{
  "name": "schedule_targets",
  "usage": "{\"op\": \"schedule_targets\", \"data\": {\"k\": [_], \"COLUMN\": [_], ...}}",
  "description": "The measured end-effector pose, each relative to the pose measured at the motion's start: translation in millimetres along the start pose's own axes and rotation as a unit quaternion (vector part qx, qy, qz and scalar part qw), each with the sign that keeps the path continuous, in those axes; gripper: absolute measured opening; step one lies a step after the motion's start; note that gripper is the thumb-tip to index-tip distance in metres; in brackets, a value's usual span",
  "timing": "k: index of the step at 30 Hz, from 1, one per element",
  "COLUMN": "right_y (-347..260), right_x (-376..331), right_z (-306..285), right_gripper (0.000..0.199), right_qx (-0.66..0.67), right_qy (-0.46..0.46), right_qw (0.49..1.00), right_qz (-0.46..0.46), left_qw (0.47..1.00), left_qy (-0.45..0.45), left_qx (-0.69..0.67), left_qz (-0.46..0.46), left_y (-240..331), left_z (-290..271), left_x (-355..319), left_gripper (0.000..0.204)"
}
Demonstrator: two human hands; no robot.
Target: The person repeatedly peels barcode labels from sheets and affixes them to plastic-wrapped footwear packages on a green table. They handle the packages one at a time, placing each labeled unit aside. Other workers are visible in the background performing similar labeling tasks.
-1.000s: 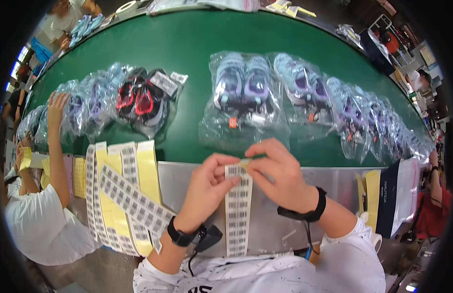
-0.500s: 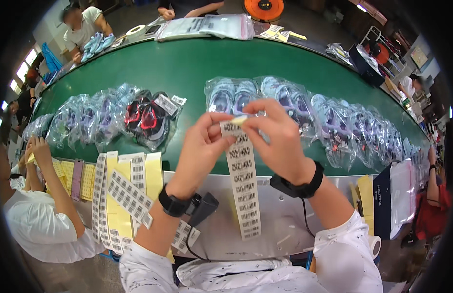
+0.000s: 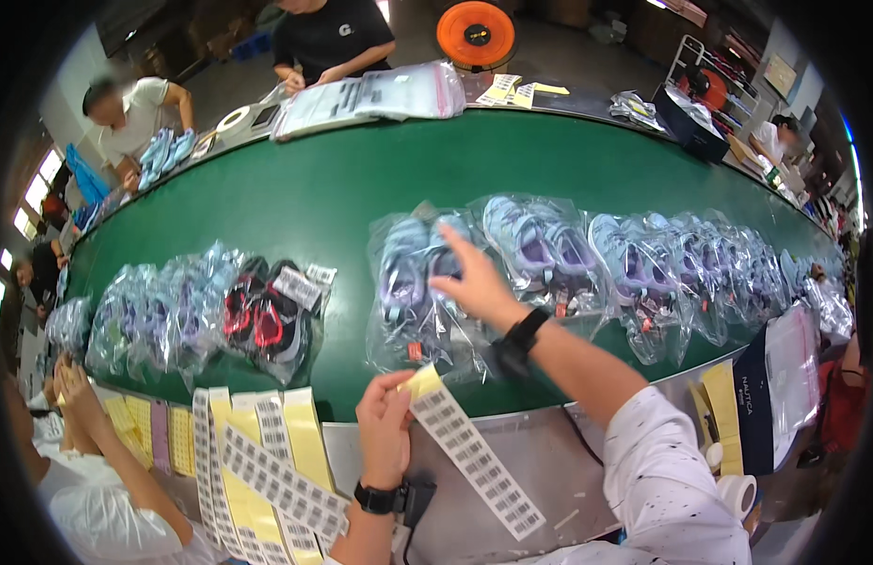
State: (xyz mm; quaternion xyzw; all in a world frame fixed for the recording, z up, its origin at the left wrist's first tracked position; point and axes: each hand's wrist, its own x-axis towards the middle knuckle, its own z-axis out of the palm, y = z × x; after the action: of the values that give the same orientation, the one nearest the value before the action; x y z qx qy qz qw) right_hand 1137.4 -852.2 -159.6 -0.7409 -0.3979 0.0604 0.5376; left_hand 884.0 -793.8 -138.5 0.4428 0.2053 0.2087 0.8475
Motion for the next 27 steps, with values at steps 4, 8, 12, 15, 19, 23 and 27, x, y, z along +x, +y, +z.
{"op": "schedule_targets", "data": {"k": [4,8,12,15,19,23,27], "right_y": [-10,-3,30,27,47,63,69], "right_x": [20,49,84,86,102,103,113], "right_z": [56,37,-6,-1,25,12,-9], "right_gripper": [0.085,0.077,0.076,0.08,0.092,0.095,0.062], "right_qx": [0.096,0.06,0.233,0.183,0.212,0.124,0.201], "right_qy": [-0.042,0.016,0.044,-0.016,0.015,-0.007,0.068], "right_qw": [0.994,0.998,0.928,0.919,0.933,0.959,0.946], "right_qz": [-0.013,-0.016,0.288,0.348,0.289,0.254,0.245], "left_qw": [0.998,0.996,0.996,0.996,0.996,0.996,0.997], "left_qy": [0.04,0.064,0.069,0.067,0.072,0.071,0.051], "left_qx": [0.039,0.055,0.05,0.057,0.05,0.039,0.031], "left_qz": [-0.003,0.005,-0.017,-0.026,-0.021,-0.035,-0.043], "left_y": [-9,-13,-12,-11,-14,-13,-8], "left_z": [-5,-4,6,7,15,16,18], "left_x": [-3,-4,-6,-5,-5,-5,-5], "left_gripper": [0.024,0.021,0.021,0.022,0.023,0.023,0.023]}}
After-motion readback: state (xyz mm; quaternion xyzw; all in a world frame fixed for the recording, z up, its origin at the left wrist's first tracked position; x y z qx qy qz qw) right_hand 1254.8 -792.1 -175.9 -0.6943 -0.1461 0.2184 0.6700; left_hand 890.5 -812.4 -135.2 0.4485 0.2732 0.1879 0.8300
